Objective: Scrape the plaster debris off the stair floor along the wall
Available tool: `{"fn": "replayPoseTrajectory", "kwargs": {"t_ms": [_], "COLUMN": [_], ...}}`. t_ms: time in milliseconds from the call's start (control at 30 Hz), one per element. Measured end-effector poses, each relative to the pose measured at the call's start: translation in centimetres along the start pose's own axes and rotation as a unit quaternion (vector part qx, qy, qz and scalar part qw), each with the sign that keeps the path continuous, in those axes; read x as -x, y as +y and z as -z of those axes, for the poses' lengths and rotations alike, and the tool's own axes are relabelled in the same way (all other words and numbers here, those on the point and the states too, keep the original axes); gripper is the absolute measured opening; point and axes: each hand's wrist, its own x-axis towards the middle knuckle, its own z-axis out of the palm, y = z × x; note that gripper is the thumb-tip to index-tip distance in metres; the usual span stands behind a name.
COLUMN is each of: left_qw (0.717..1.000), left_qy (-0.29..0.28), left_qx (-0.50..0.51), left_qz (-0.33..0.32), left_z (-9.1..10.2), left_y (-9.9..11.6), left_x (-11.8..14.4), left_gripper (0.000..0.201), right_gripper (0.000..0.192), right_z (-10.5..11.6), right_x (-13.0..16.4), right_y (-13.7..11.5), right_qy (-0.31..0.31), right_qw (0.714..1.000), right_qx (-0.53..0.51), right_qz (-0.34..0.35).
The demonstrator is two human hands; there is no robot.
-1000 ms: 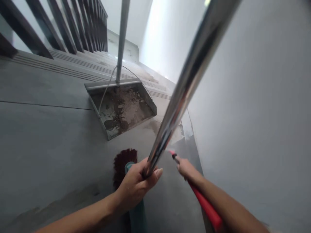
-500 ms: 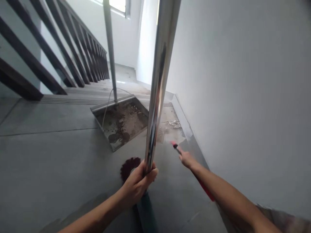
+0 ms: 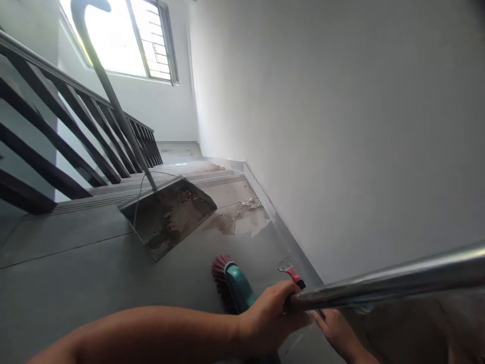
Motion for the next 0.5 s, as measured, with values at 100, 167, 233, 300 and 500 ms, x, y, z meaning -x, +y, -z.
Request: {"fn": "replayPoseTrajectory", "kwargs": {"t_ms": [100,167,233,300,500], "left_qw": [1.0,1.0,0.999,0.998,0.997], "left_qy": [0.008,0.016,0.014,0.011,0.01], "left_qx": [-0.02,-0.027,-0.029,-0.043,-0.077], "left_qz": [-0.014,-0.002,0.022,0.039,-0.01], "left_z": [-1.8,-2.7,-3.4,-4.0,-5.1], "left_y": [-0.3,-0.9,-1.7,-2.6,-4.2], "left_x": [-2.7,-4.6,-6.2,-7.3,-8.8], "left_gripper": [0.021,0.019,0.018,0.016,0.014], "right_gripper": [0.044,0.049,0.049,0.048,0.045], "right_z": [-1.2,-1.8,-1.9,-2.0,-3.2], "right_x": [1.2,1.8,2.5,3.0,4.2], "right_y": [1.5,2.6,3.7,4.9,7.0], "right_qy": [0.011,0.015,0.005,-0.011,-0.016], "right_qw": [0.999,0.997,0.995,0.994,0.994], "right_qx": [-0.051,-0.066,-0.07,-0.074,-0.078], "right_qz": [-0.017,-0.042,-0.065,-0.079,-0.072]}}
